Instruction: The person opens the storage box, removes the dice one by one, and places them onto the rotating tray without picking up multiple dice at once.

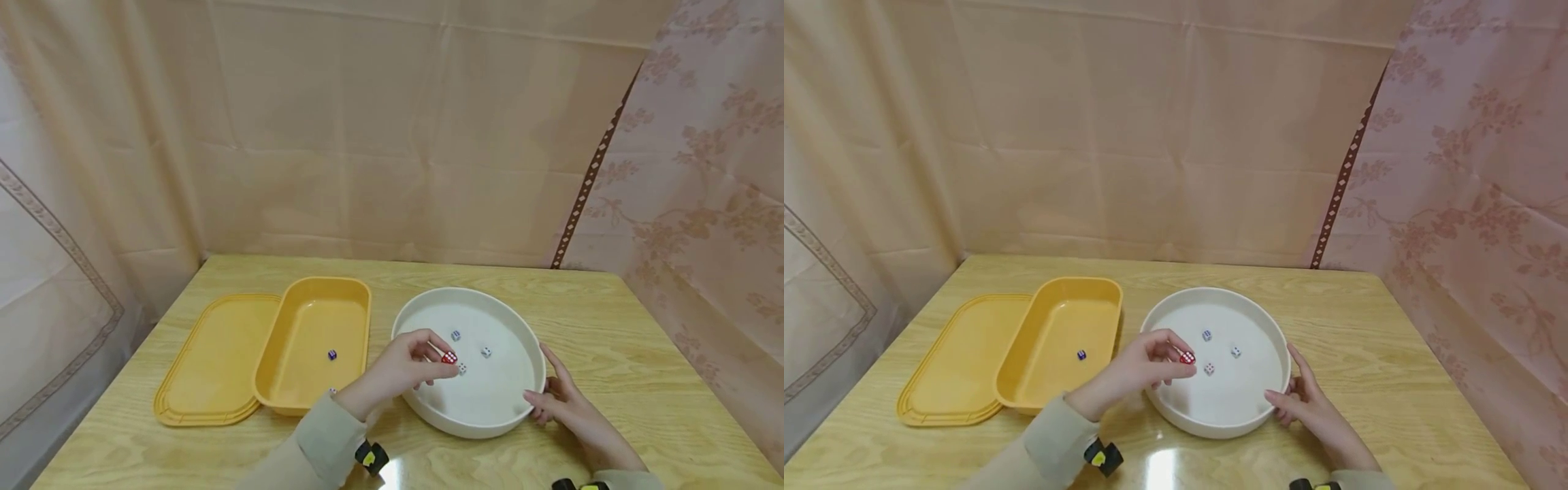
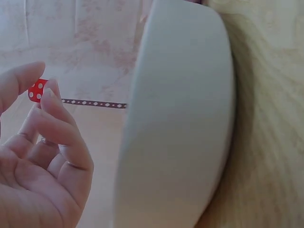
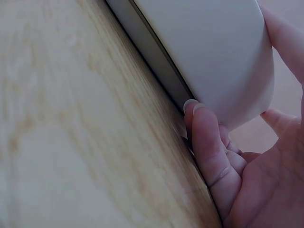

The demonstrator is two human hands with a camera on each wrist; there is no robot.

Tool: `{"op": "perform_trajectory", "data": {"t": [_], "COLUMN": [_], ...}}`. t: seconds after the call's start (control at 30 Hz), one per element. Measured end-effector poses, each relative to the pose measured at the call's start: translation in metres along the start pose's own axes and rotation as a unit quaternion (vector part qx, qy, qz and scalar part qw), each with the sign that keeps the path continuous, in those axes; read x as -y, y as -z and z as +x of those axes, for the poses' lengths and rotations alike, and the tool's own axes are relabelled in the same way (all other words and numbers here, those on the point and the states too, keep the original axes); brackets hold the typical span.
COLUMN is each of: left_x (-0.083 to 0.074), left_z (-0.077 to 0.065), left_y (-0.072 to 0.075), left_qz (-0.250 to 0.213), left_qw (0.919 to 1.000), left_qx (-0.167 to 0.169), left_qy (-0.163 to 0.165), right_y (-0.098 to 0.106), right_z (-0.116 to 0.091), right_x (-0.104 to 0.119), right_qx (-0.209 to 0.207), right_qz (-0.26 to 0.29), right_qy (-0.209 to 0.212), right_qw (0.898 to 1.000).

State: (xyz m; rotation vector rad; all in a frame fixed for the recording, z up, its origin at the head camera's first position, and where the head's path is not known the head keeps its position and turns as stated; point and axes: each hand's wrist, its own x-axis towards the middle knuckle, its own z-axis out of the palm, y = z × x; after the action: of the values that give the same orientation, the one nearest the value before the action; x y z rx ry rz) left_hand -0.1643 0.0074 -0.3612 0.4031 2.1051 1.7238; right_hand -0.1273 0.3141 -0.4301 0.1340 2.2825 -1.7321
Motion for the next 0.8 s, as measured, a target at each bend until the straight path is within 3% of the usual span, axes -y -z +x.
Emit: {"op": "perform_trajectory", "data": {"t": [0.27,0.5,0.67,0.8], "left_x": [0.011,0.019,0.022,0.023], "left_z": [0.006,0.015,0.020,0.023], "left_y": [-0.008,-0.016,-0.024,-0.030], "left_qz": [0.007,0.082,0.155,0.214], "left_qw": [0.9989,0.9943,0.9841,0.9712], "left_qx": [0.045,0.060,0.077,0.099], "left_qy": [-0.006,-0.032,-0.040,-0.032], "right_y": [-0.001,0.000,0.000,0.000], "right_z": [0.000,0.000,-0.001,-0.002], "right_x": [0.000,0.000,0.001,0.001], "right_qx": [0.000,-0.001,-0.002,-0.001], "right_qz": [-0.001,-0.003,-0.004,-0.004], "right_qy": [0.000,-0.001,0.011,0.014], "right_qw": [1.000,1.000,1.000,1.000]}}
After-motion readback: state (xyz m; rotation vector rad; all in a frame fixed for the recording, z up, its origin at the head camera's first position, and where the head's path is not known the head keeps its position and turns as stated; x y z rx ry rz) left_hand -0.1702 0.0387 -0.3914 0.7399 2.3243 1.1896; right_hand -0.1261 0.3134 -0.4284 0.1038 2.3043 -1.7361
